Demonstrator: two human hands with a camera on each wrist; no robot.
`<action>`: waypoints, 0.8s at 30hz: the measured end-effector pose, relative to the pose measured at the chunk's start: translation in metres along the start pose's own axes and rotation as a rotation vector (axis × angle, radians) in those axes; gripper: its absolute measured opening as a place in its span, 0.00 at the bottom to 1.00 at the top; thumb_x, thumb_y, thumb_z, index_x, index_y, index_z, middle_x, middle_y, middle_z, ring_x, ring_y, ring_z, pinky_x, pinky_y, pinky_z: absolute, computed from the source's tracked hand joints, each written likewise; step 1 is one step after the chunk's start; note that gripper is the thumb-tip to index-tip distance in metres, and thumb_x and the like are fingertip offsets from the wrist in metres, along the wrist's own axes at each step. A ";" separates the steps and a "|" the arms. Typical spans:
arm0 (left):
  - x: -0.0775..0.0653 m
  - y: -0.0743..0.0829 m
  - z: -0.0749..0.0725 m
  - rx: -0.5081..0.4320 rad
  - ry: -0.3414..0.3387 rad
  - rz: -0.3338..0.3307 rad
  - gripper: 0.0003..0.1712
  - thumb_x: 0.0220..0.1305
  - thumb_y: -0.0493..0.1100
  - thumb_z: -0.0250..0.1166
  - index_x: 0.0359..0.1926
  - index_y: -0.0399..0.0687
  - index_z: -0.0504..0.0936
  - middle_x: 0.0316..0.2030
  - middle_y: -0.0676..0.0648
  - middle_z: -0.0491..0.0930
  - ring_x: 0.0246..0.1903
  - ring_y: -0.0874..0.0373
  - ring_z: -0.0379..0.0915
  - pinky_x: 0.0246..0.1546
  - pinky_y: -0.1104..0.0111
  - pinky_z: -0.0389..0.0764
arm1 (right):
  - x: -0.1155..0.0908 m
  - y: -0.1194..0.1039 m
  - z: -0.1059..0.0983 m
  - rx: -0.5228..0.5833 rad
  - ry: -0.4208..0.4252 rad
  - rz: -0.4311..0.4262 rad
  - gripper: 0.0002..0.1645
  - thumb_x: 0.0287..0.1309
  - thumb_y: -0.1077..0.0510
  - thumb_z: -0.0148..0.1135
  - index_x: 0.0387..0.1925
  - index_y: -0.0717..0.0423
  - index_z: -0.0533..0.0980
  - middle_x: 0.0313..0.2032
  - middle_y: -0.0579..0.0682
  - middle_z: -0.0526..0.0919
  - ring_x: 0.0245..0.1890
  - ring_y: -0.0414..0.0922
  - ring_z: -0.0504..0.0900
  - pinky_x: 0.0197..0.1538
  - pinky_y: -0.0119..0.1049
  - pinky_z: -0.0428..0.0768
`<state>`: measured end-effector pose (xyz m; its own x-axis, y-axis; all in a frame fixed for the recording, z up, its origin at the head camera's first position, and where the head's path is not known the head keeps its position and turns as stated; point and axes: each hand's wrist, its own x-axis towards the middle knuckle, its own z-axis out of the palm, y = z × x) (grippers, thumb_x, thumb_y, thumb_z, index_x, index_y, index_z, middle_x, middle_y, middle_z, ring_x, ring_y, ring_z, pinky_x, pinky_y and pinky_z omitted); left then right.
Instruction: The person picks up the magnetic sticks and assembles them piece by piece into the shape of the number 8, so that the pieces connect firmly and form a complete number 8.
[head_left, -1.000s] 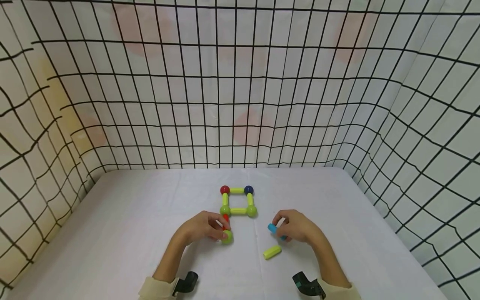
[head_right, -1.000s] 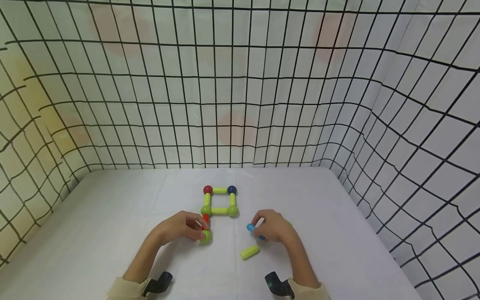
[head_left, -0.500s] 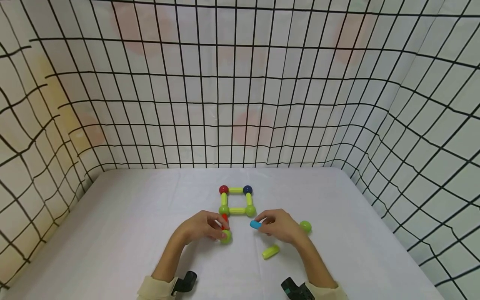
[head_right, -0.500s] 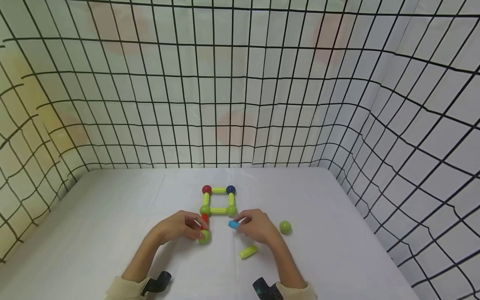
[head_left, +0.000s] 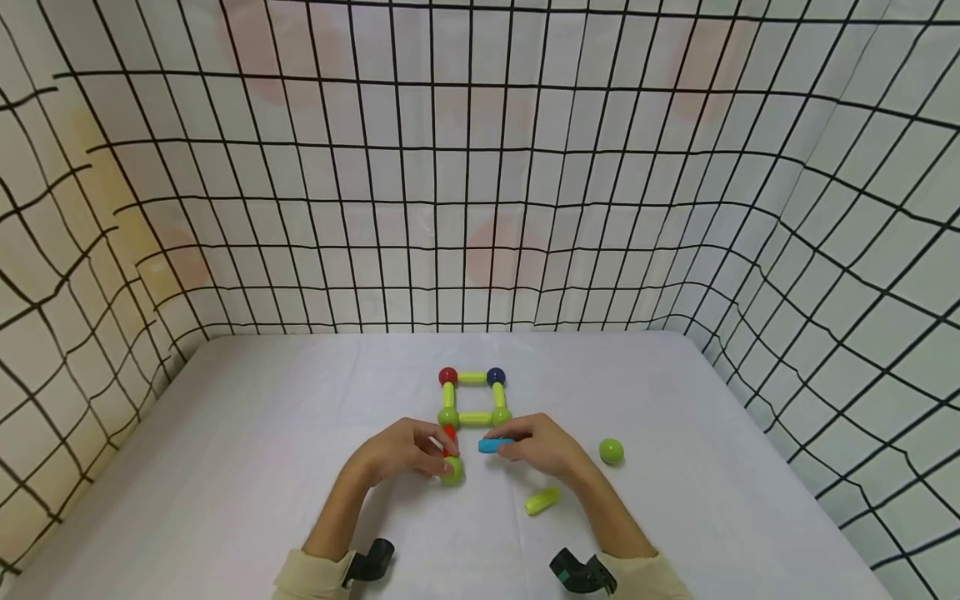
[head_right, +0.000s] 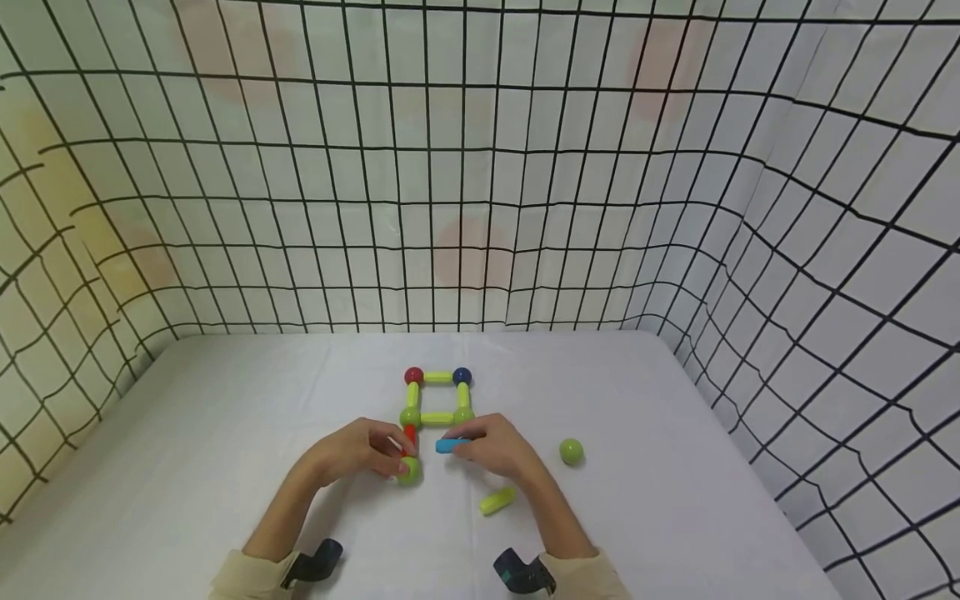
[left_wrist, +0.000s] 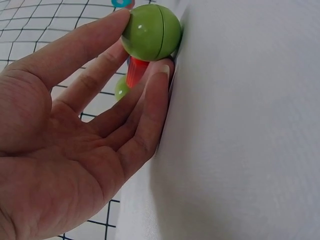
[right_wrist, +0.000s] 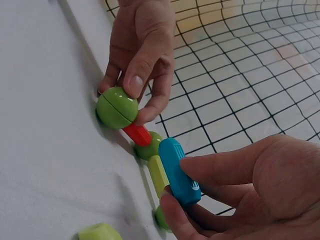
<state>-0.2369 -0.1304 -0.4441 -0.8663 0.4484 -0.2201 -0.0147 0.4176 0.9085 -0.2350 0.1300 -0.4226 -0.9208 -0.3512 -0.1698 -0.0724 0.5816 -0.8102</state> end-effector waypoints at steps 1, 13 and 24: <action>0.000 0.000 0.000 -0.001 -0.001 -0.001 0.12 0.57 0.41 0.76 0.43 0.46 0.88 0.34 0.48 0.85 0.34 0.56 0.79 0.38 0.66 0.80 | 0.001 0.000 0.001 0.001 -0.002 0.002 0.11 0.61 0.58 0.68 0.45 0.48 0.88 0.46 0.46 0.88 0.41 0.43 0.79 0.46 0.37 0.77; -0.004 0.005 0.000 -0.016 -0.002 0.016 0.13 0.57 0.38 0.75 0.45 0.41 0.88 0.34 0.46 0.86 0.31 0.57 0.80 0.38 0.64 0.82 | 0.002 -0.002 0.011 -0.002 0.024 0.010 0.09 0.56 0.60 0.73 0.40 0.52 0.86 0.35 0.46 0.88 0.38 0.42 0.80 0.41 0.36 0.75; -0.004 0.004 0.000 -0.023 -0.009 0.029 0.13 0.57 0.38 0.75 0.44 0.40 0.87 0.37 0.46 0.87 0.32 0.57 0.81 0.39 0.63 0.84 | 0.004 0.000 0.015 -0.010 -0.007 0.014 0.08 0.56 0.60 0.73 0.40 0.51 0.86 0.36 0.44 0.89 0.39 0.42 0.80 0.42 0.36 0.76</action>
<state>-0.2339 -0.1303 -0.4397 -0.8621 0.4671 -0.1965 -0.0012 0.3860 0.9225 -0.2328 0.1177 -0.4322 -0.9189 -0.3483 -0.1855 -0.0632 0.5939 -0.8020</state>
